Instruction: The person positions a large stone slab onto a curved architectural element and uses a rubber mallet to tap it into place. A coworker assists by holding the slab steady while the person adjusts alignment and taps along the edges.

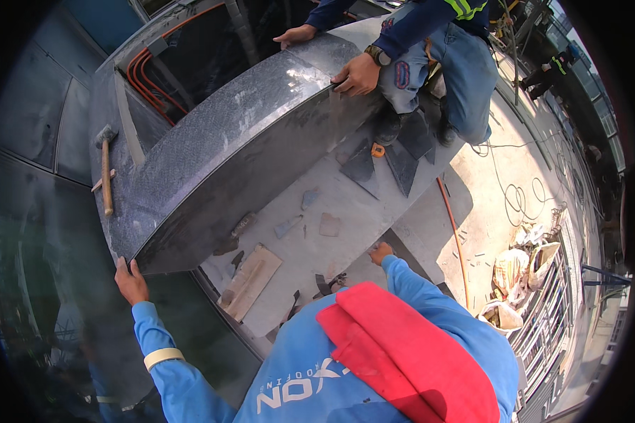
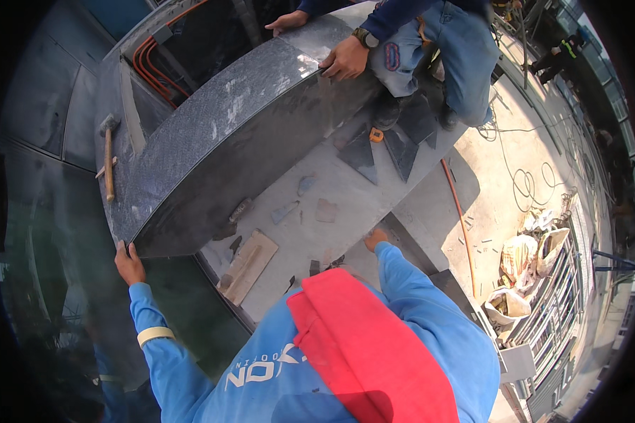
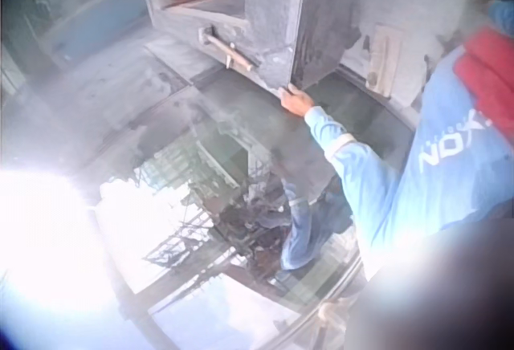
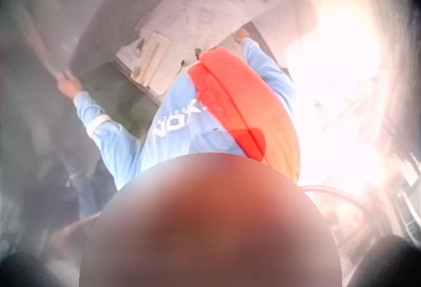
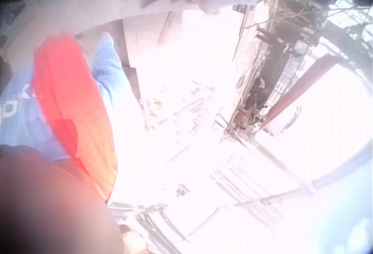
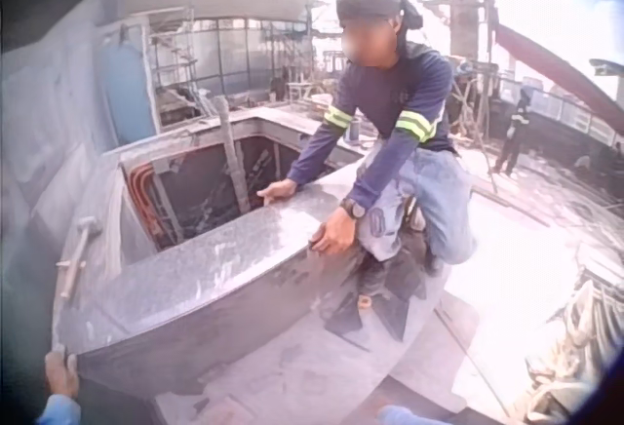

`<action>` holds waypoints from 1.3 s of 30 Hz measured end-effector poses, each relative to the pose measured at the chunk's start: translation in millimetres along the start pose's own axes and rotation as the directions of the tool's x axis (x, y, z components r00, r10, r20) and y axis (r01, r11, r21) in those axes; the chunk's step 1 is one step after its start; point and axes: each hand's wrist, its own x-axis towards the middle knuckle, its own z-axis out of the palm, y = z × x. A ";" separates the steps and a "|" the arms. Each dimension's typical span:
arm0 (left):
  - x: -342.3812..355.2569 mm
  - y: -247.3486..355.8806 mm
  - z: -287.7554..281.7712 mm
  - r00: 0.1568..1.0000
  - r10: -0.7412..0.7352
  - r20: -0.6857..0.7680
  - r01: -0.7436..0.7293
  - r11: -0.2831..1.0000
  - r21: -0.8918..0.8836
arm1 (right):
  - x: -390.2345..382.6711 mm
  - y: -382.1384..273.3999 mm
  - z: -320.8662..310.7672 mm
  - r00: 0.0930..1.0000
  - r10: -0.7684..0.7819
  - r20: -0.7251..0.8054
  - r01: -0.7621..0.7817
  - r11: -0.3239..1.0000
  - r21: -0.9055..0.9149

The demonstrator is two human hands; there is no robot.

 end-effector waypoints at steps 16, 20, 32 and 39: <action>-16.5 -13.6 31.4 0.938 0.127 -0.322 -0.153 0.987 -0.054 | -149.4 -47.8 9.3 0.952 -0.295 -0.086 0.244 0.896 -0.371; -17.4 -15.5 36.2 0.931 0.132 -0.340 -0.153 0.988 -0.037 | -167.0 -18.3 13.8 0.979 -0.204 0.012 0.189 0.881 -0.433; -20.9 -15.1 28.5 0.944 0.128 -0.303 -0.142 0.990 -0.026 | -167.0 -82.7 18.7 0.922 -0.373 0.109 0.386 0.853 -0.351; -13.2 -18.4 16.1 0.935 0.119 -0.333 -0.146 0.988 -0.058 | -201.1 -353.6 -55.8 0.517 -0.836 -0.182 0.819 0.545 -0.179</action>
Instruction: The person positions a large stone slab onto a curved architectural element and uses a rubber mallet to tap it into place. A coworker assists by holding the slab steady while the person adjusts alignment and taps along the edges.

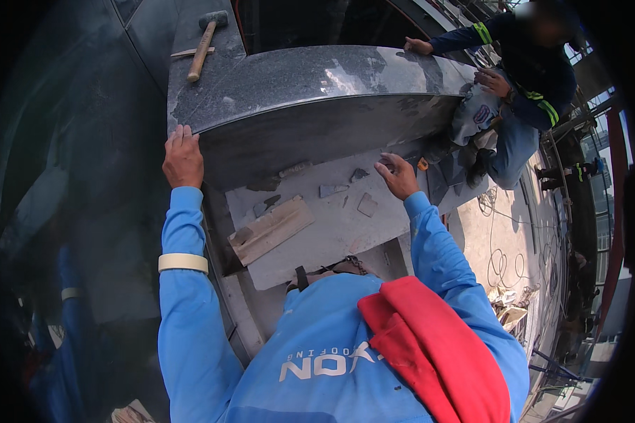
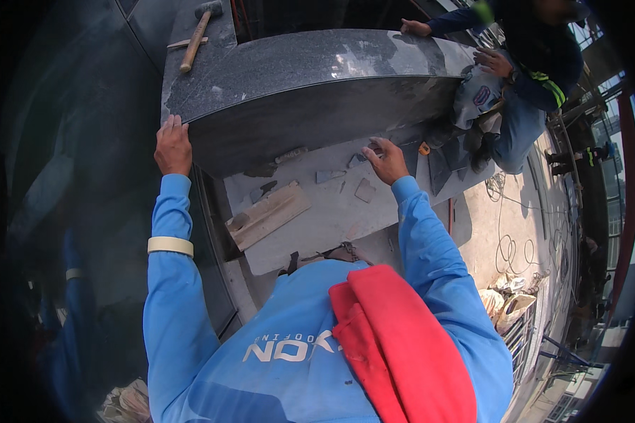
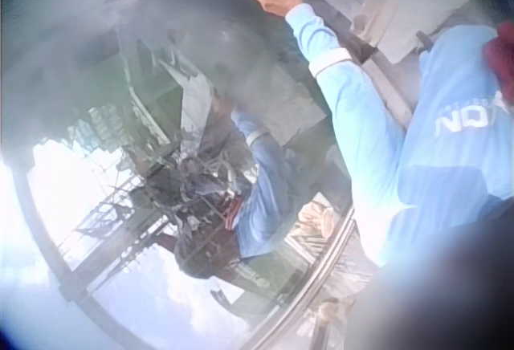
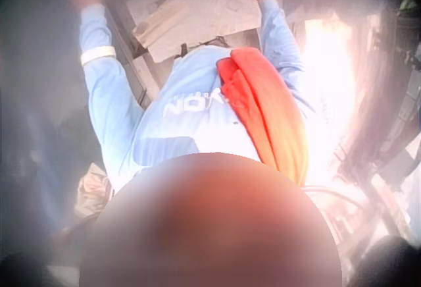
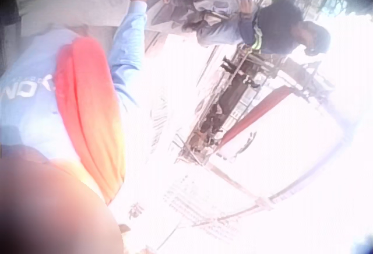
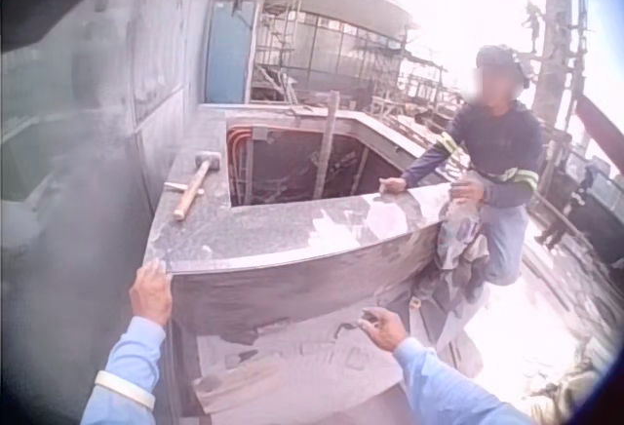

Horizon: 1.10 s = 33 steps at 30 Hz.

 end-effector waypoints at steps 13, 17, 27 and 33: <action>76.5 15.8 -31.7 0.742 -0.439 0.507 0.407 0.895 0.179 | 389.9 -72.3 -24.2 0.924 -0.334 0.186 0.382 0.784 -0.489; 107.3 -1.5 -31.4 0.600 -0.489 0.633 0.441 0.862 0.248 | 436.7 -59.6 -10.7 0.918 -0.132 0.374 0.320 0.805 -0.500; 87.6 -42.6 22.6 0.305 -0.807 0.506 0.929 0.368 0.028 | 442.7 -41.4 -1.5 0.949 -0.102 0.300 0.226 0.881 -0.417; 96.5 -23.8 38.1 0.415 -0.827 0.379 0.735 0.550 0.397 | 447.0 -36.7 -5.0 0.931 -0.144 0.334 0.257 0.910 -0.324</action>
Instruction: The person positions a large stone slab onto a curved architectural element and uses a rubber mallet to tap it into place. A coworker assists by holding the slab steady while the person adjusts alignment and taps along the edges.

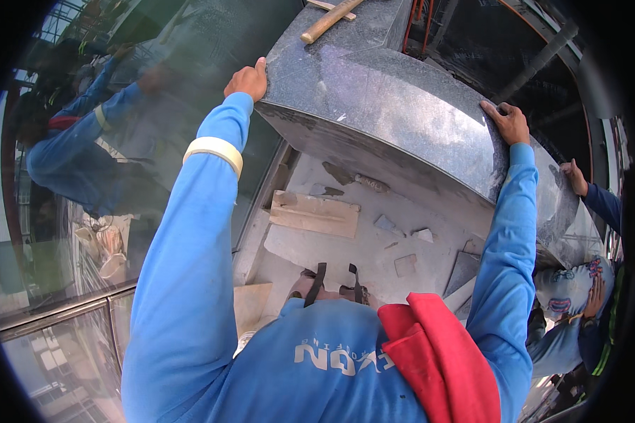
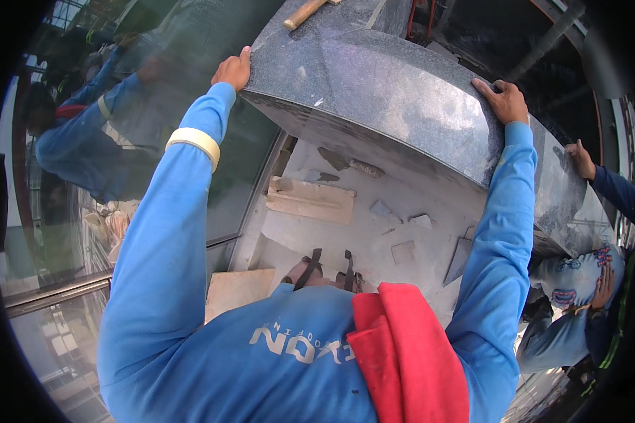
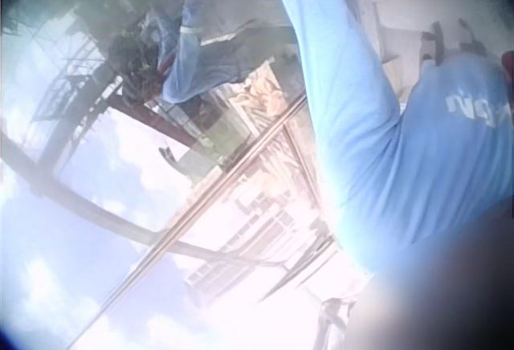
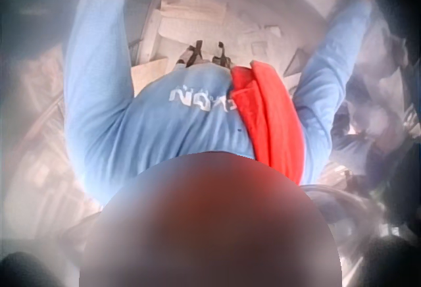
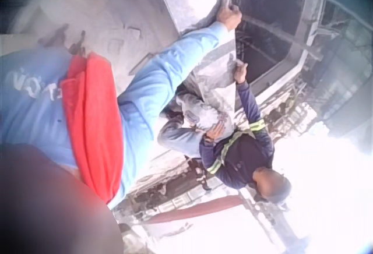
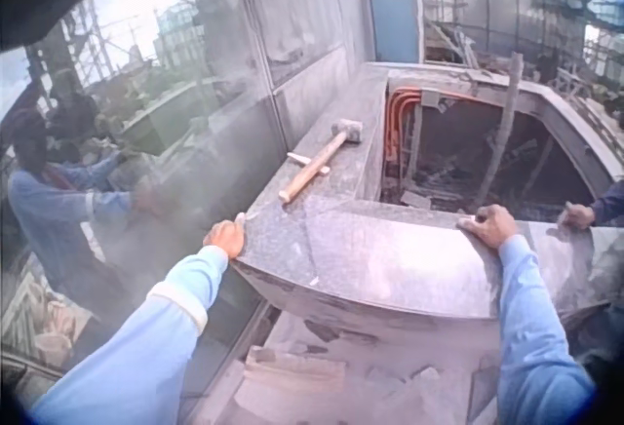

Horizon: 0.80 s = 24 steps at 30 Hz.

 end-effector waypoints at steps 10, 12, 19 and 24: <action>-9.6 5.3 -10.6 0.996 0.074 -0.058 -0.068 0.993 0.098 | 6.4 4.0 10.7 0.995 -0.035 -0.095 0.034 0.999 -0.007; -5.5 4.1 -7.0 0.993 0.099 -0.057 -0.093 0.992 0.089 | 6.0 3.5 9.8 0.997 -0.004 -0.081 0.002 1.000 -0.020; 1.6 3.7 -6.6 0.984 0.153 -0.092 -0.149 0.987 0.053 | 0.9 -10.7 4.7 0.992 0.064 -0.112 -0.063 0.998 0.012; 0.6 2.2 -6.0 0.994 0.110 -0.010 -0.109 0.993 0.050 | 2.2 -11.6 -0.3 0.994 0.079 -0.082 -0.068 0.990 0.123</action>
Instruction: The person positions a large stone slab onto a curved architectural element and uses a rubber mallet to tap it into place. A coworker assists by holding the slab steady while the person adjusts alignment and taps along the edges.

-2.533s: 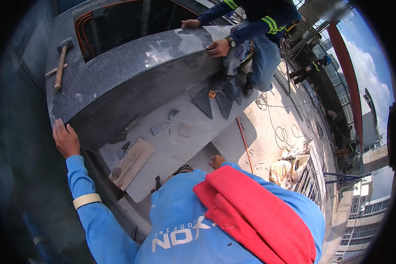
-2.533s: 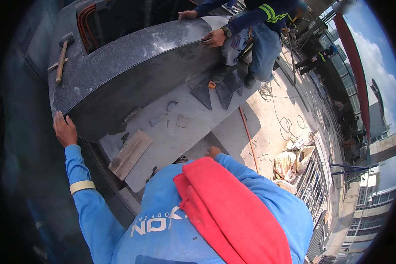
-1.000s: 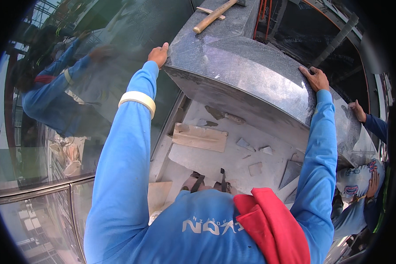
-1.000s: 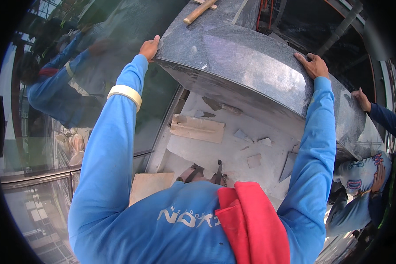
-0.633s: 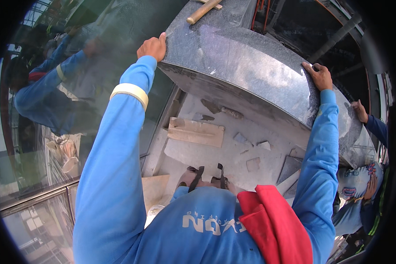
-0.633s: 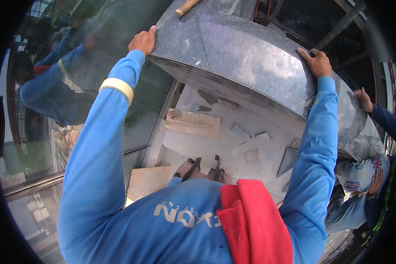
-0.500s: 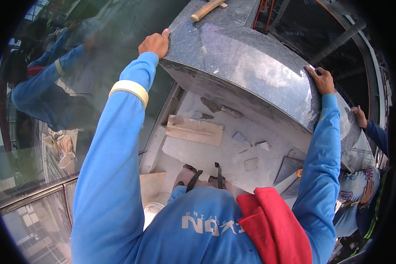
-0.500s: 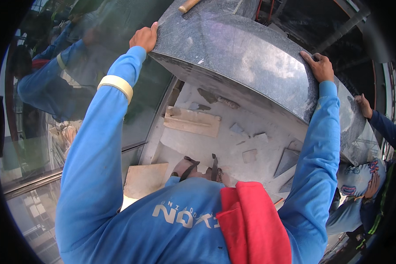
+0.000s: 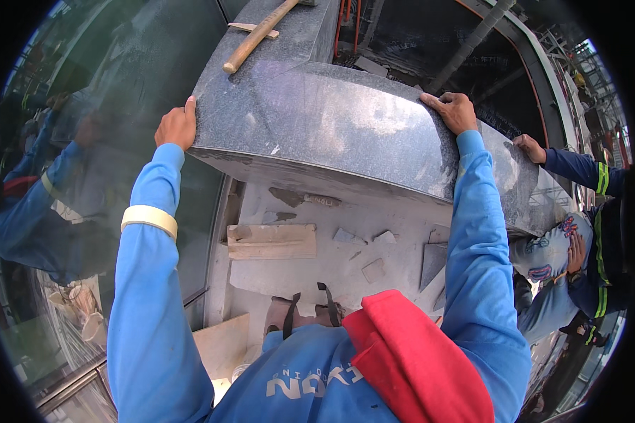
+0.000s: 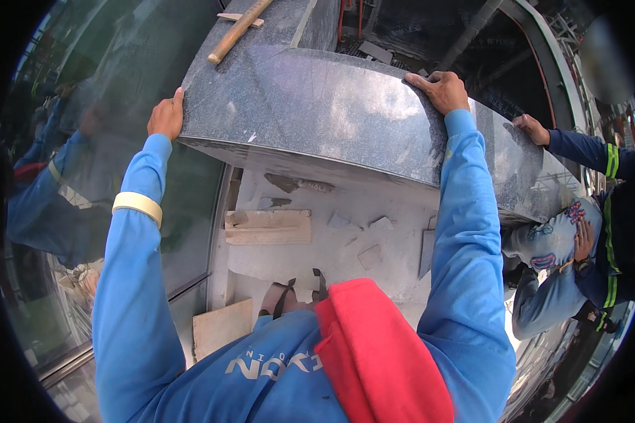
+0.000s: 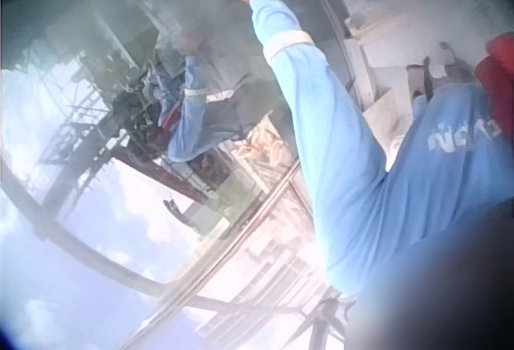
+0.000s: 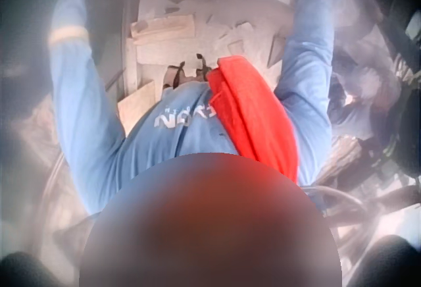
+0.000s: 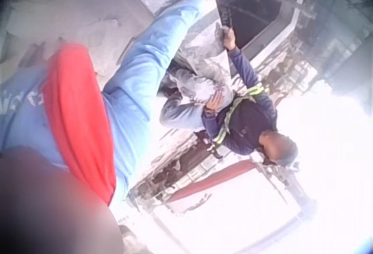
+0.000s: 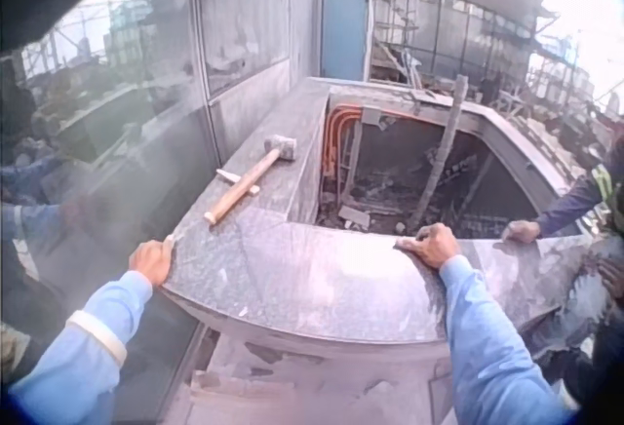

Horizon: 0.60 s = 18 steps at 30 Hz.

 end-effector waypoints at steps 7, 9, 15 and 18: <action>4.5 -7.0 8.0 1.000 0.014 0.003 -0.014 1.000 0.024 | -0.7 3.6 3.7 1.000 0.000 -0.024 0.001 0.999 0.047; 7.8 -12.8 9.5 0.996 0.076 -0.038 -0.075 0.997 0.022 | -5.8 0.9 3.6 1.000 0.023 0.016 -0.025 0.994 0.104; 30.8 -24.4 18.7 0.988 0.156 0.017 -0.156 0.988 -0.008 | -15.6 0.9 -6.7 0.998 0.045 -0.045 -0.044 0.999 0.021; 38.4 -36.2 25.1 0.991 0.131 0.034 -0.129 0.990 -0.062 | -18.0 -0.8 -9.6 0.994 0.106 0.004 -0.106 0.993 0.043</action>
